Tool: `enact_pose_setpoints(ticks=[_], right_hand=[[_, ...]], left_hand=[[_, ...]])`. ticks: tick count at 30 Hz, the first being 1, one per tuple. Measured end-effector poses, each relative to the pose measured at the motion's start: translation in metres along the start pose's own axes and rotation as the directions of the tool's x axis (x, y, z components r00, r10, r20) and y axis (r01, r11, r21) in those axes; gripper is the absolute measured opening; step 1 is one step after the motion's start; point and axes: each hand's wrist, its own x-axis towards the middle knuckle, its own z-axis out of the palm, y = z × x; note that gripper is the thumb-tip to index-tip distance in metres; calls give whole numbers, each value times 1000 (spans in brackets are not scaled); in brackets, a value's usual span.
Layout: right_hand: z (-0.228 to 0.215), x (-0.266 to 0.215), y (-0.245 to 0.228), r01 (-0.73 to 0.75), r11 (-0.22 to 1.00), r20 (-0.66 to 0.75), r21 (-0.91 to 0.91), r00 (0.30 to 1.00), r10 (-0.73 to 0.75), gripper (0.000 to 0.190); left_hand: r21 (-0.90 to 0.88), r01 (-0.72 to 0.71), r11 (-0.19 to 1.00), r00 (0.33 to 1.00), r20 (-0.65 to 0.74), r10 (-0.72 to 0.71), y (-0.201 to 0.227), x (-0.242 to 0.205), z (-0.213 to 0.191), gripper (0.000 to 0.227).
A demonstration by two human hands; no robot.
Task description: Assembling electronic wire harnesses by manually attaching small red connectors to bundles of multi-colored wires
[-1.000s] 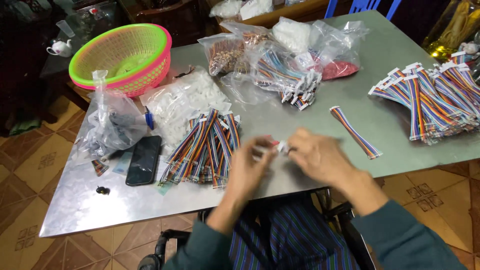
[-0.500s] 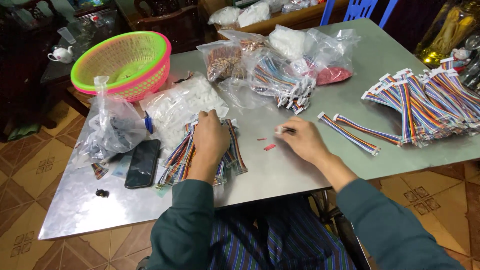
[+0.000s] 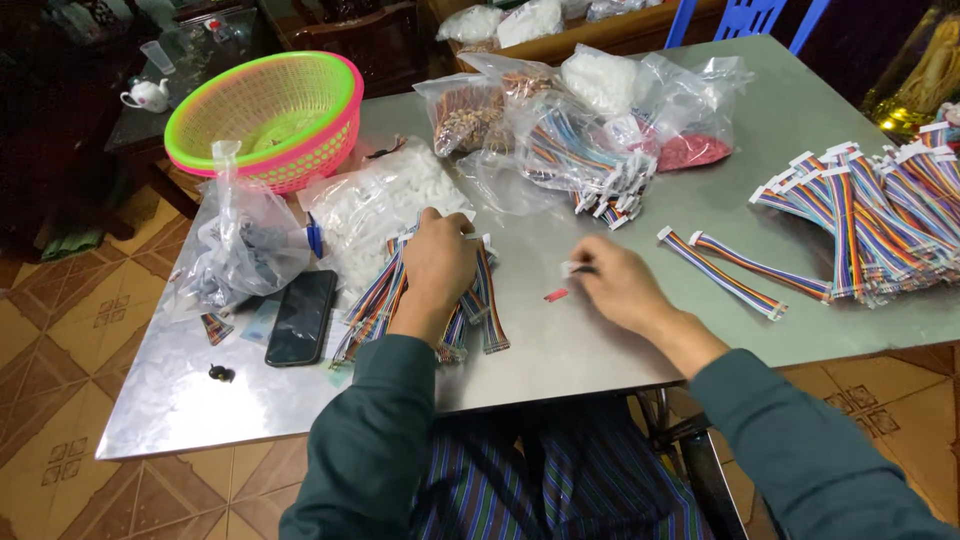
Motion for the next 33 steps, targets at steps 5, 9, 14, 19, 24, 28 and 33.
enact_pose_setpoints(ticks=[5, 9, 14, 19, 24, 28, 33], right_hand=[[-16, -5, 2, -32, 959, -68, 280, 996, 53, 29], [-19, -18, -13, -130, 876, -99, 465, 975, 198, 22], [-17, -5, 24, -85, 878, -195, 472, 961, 197, 15], [-36, -31, 12, -97, 873, -294, 477, 919, 263, 16], [-58, -64, -26, -9, 812, -301, 584, 926, 227, 14], [-59, -82, -75, 118, 868, -335, 482, 940, 58, 13], [-39, -89, -97, 230, 884, -271, 408, 955, -124, 39]], left_hand=[[-317, -42, 947, 998, -55, 26, -6, 7, -10, 21], [-872, -14, 489, 999, 11, 47, 19, -11, -34, 28], [-767, -196, 611, 980, -127, 156, 41, -59, -77, 26], [-641, -315, 700, 949, -210, 235, 60, -117, -83, 21], [-866, -124, 485, 991, -85, 100, 58, -137, -41, 25], [-765, -142, 628, 990, -120, 78, 52, -137, -14, 19], [-923, 68, 378, 994, 28, -110, 54, -142, 12, 30]])
